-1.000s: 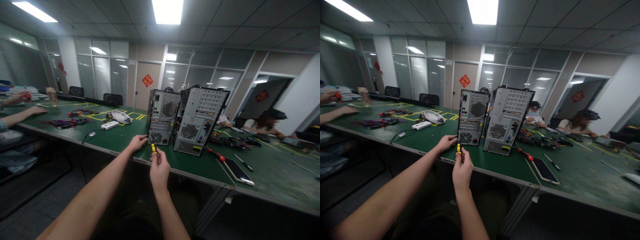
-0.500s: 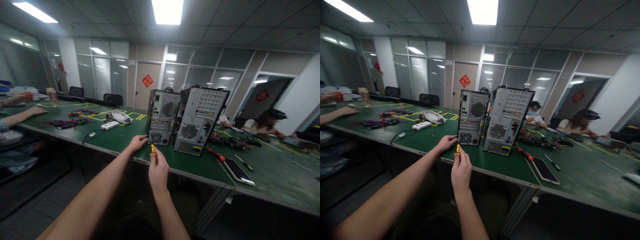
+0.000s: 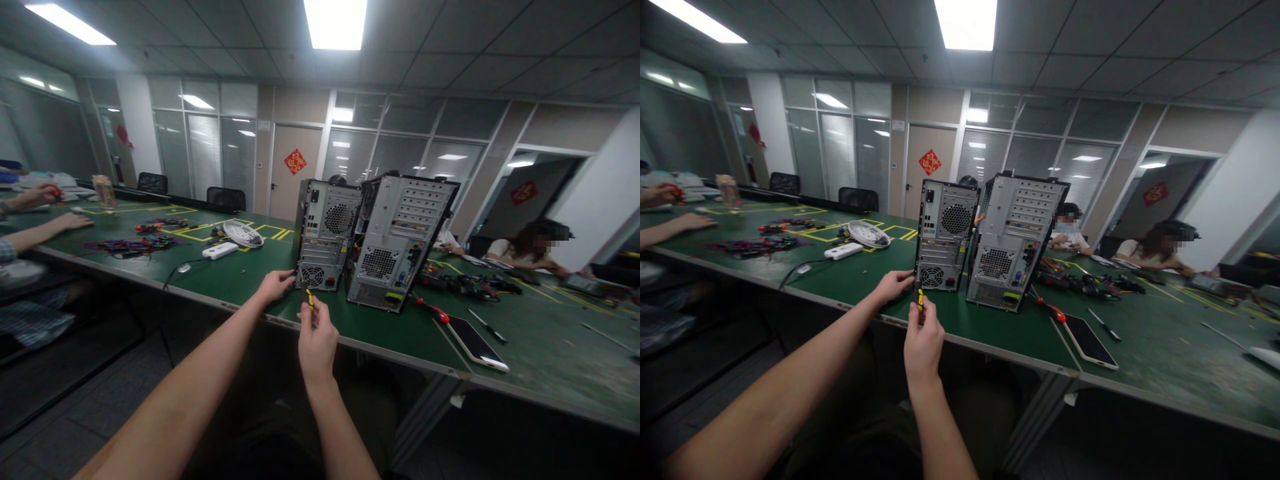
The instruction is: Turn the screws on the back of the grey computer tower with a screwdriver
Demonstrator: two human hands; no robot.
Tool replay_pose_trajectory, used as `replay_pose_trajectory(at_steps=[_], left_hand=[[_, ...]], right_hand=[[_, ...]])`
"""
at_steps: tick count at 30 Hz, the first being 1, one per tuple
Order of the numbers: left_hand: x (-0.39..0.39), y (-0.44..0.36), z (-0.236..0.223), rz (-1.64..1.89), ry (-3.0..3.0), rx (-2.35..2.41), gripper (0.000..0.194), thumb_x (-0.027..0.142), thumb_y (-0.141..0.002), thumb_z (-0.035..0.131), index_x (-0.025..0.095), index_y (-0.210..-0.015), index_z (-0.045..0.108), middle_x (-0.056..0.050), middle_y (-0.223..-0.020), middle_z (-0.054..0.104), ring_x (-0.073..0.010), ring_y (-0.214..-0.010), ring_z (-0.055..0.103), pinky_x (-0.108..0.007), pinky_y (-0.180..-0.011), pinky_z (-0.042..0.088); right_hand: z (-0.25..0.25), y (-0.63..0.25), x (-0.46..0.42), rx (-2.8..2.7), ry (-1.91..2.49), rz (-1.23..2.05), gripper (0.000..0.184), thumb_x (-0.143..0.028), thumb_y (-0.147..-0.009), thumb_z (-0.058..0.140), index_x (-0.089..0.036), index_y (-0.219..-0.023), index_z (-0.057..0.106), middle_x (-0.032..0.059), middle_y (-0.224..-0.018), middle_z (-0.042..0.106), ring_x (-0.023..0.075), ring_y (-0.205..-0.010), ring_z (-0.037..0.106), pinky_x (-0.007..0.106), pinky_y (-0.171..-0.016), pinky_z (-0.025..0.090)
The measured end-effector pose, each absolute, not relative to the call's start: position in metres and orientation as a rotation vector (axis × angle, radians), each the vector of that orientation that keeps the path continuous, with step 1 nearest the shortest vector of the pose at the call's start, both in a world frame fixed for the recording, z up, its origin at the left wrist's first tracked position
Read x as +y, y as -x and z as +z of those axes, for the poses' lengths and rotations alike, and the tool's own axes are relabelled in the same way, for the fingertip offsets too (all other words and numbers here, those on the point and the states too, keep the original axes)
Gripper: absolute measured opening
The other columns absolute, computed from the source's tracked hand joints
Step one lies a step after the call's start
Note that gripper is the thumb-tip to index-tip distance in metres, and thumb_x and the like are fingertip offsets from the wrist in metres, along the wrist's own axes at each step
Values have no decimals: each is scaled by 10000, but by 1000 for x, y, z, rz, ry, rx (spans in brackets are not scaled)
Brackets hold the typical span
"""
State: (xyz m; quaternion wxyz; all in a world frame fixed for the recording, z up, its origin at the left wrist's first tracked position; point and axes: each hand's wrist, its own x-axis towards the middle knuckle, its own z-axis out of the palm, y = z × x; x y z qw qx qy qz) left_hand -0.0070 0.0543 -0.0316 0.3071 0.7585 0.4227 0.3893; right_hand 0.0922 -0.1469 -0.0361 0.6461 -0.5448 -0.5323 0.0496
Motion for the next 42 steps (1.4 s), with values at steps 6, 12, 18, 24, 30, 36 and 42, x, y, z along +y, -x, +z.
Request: replay_pose_trajectory(at_steps=[6,12,18,24,30,36,42], left_hand=[[55,7,-33,1022,-1986,1131,521,351,-920,617,115,-1382,670,-75,-875,796,-174,-672,663,-264,-664,496],[55,7,-32,1031,-1995,1114,523,359,-919,627,116,-1380,672,-69,-854,796,-174,-661,661,-268,-691,504],[59,6,-35,1037,-1991,1100,513,358,-918,629,117,-1368,682,-63,-848,798,-178,-675,668,-266,-701,508],[59,6,-35,1047,-1998,1107,509,338,-918,626,105,-1367,681,-75,-874,803,-175,-677,671,-269,-707,511],[60,7,-36,1044,-1999,1100,513,349,-918,632,116,-1373,678,-87,-940,811,-185,-705,691,-277,-727,527],[59,6,-36,1032,-1971,1104,508,340,-925,628,126,-1384,668,-88,-990,813,-184,-721,701,-271,-719,532],[57,6,-33,1030,-1984,1122,495,327,-923,630,130,-1375,677,-82,-979,815,-180,-687,695,-272,-715,530]], right_hand=[[-35,-91,-146,-1157,1164,218,339,-490,-1031,523,-187,-1142,630,91,-928,789,226,-828,789,306,-747,598],[-31,-90,-146,-1104,1136,258,328,-519,-1011,542,-196,-1033,595,98,-909,783,225,-800,789,300,-711,605],[-32,-94,-147,-1133,1144,253,333,-499,-998,571,-190,-1104,638,88,-952,781,209,-787,769,301,-741,596],[-31,-96,-150,-1191,1196,170,350,-444,-1002,582,-182,-1205,693,81,-985,773,203,-821,747,294,-771,577],[-25,-95,-157,-1316,1237,33,331,-329,-1023,541,-178,-1265,710,111,-1110,739,208,-935,713,303,-848,550],[-22,-94,-162,-1394,1348,-97,359,-250,-1026,495,-181,-1301,716,108,-1062,681,222,-971,679,326,-887,519],[-21,-94,-162,-1403,1389,-133,360,-234,-1018,489,-195,-1297,715,106,-1076,661,218,-950,675,325,-872,523]])
